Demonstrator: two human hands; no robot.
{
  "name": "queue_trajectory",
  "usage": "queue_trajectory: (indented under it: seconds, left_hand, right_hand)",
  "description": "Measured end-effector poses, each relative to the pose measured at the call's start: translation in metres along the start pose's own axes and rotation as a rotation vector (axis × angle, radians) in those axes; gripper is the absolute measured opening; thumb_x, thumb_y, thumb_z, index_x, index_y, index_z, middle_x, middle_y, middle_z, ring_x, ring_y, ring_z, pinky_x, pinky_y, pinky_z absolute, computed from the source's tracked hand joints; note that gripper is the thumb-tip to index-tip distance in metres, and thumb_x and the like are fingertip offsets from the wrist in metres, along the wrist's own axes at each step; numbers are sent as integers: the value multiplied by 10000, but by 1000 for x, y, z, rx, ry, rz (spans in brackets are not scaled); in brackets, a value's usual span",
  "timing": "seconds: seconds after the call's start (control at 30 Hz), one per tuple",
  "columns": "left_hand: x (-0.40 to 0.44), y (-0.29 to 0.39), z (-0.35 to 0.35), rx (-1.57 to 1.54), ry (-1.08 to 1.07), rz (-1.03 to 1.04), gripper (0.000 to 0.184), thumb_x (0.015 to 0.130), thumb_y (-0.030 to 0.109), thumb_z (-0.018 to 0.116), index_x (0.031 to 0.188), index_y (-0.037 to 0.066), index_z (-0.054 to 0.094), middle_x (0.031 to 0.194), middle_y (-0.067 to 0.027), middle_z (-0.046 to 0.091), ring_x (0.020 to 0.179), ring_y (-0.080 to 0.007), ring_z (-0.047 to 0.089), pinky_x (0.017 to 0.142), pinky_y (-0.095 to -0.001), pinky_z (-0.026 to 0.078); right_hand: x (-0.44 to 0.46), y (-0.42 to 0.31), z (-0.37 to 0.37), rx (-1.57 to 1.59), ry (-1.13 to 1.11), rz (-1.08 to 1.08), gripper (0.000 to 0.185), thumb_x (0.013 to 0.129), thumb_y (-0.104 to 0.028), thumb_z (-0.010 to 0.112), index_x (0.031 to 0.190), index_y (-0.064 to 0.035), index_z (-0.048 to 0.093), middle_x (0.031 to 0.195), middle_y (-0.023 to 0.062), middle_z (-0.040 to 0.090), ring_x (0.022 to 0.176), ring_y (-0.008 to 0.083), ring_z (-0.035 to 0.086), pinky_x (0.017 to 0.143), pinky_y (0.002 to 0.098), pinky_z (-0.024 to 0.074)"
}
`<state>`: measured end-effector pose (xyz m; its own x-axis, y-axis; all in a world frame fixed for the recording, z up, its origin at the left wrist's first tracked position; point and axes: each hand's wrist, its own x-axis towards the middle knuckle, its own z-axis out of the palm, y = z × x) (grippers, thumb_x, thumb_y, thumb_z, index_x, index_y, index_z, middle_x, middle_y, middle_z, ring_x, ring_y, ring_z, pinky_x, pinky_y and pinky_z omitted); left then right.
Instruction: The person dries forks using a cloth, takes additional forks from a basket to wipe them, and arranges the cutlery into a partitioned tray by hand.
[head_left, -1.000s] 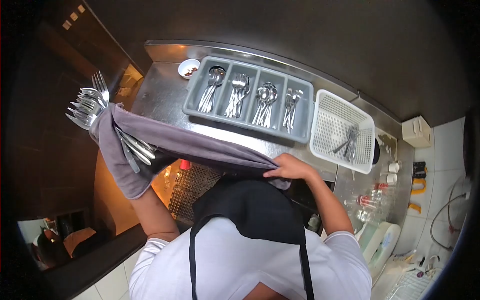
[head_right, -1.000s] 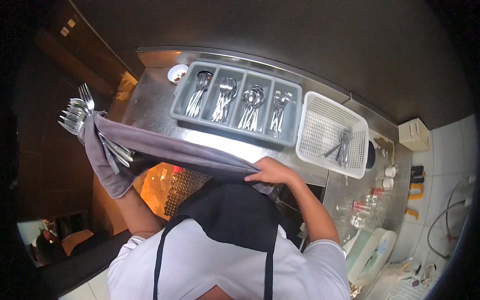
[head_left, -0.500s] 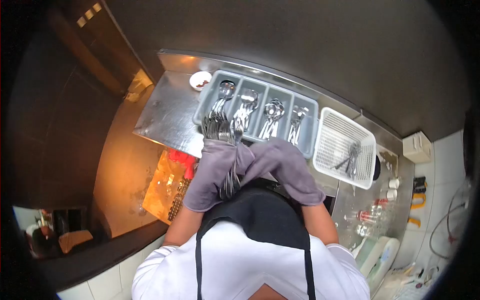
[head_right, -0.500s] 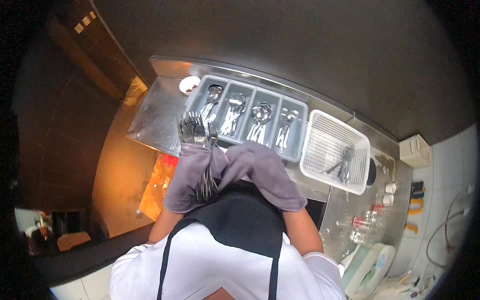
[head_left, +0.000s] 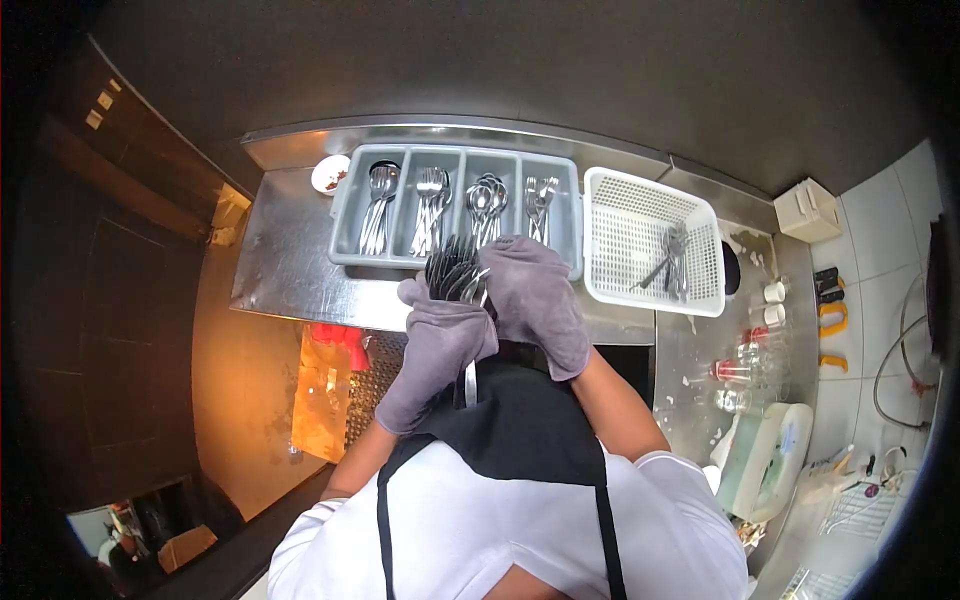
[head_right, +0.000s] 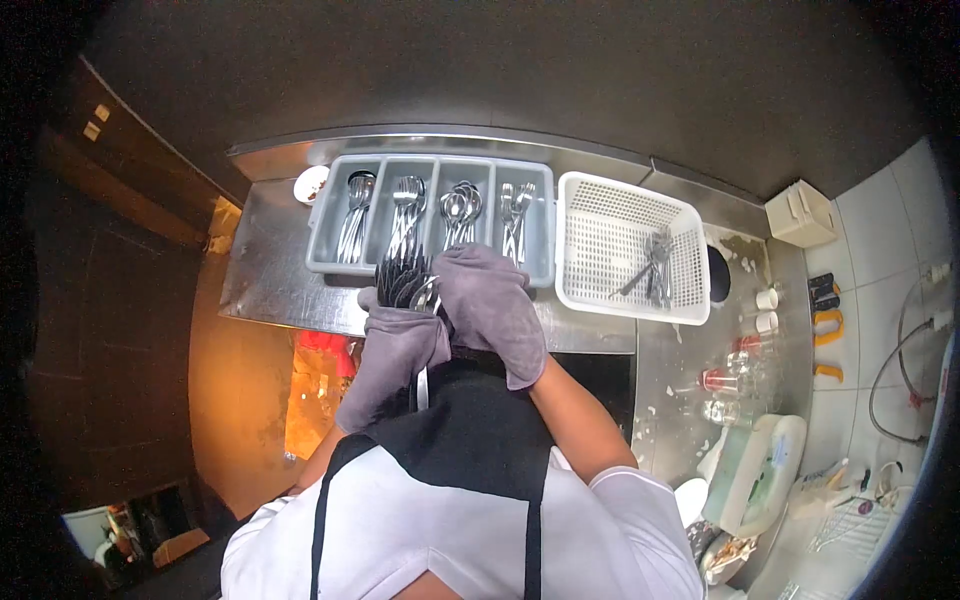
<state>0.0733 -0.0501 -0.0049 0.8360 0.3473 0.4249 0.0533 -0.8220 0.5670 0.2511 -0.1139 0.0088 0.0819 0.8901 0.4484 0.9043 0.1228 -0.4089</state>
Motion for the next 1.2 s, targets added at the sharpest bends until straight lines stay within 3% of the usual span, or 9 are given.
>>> queue_trajectory:
  seconds: [0.27,0.37,0.43,0.5,0.53,0.9,1.0,1.13,1.2]
  left_hand:
    - [22,23,-7,-553,-73,-273,140,727,12,636,656,38,518,647,-68,544,575,-241,562,562,-331,443]
    - [33,20,1,-571,-157,-239,142,727,21,637,652,44,519,645,-64,548,579,-240,567,580,-340,440]
    - [45,14,12,-567,-204,-187,143,728,27,638,649,48,520,644,-61,551,581,-239,570,593,-347,439]
    - [57,12,22,-550,-209,-142,145,728,32,639,647,52,520,643,-59,554,583,-238,573,605,-353,438]
    - [62,9,28,-532,-225,-118,146,728,35,639,645,54,521,643,-57,555,584,-238,574,611,-356,437]
    - [83,21,52,-446,-306,71,155,728,66,644,630,76,524,638,-43,570,596,-234,591,679,-391,429]
    - [87,23,51,-431,-318,90,158,728,75,645,626,82,525,636,-40,575,600,-233,595,697,-400,427]
    - [87,27,45,-390,-327,132,162,729,86,647,621,90,526,634,-35,580,604,-232,601,722,-413,424]
    - [89,29,43,-346,-319,170,165,729,92,648,618,94,526,633,-32,583,606,-231,604,734,-419,422]
  right_hand:
    - [-77,8,-114,174,234,255,461,753,-130,731,1188,-30,619,1068,117,667,972,306,660,933,375,516]
    - [-166,17,-119,671,456,690,442,861,-198,684,1257,-33,580,1168,102,645,1069,275,629,978,382,498]
    - [-241,25,-45,1367,969,697,435,998,-299,557,1351,-48,513,1345,71,568,1247,241,533,1063,390,452]
    - [-278,17,-14,1452,1055,982,449,1052,-334,416,1405,-64,481,1429,103,518,1309,273,491,1123,425,407]
    - [-272,-5,-22,1949,1229,864,450,1058,-332,386,1404,-65,494,1421,113,532,1303,284,502,1131,440,398]
    - [-312,-7,-41,1842,1501,452,499,1030,-384,433,1415,-70,488,1406,120,547,1267,281,540,1112,466,419]
    - [-310,-18,-68,1493,1466,737,493,1036,-387,436,1425,-87,477,1412,101,544,1269,276,537,1084,457,449]
    - [-297,-14,-62,1474,1650,505,477,986,-295,556,1386,-40,504,1393,104,553,1231,285,562,1028,437,486]
    - [-256,-8,-86,242,1046,595,459,909,-213,639,1324,-35,558,1336,123,586,1197,296,576,976,428,495]
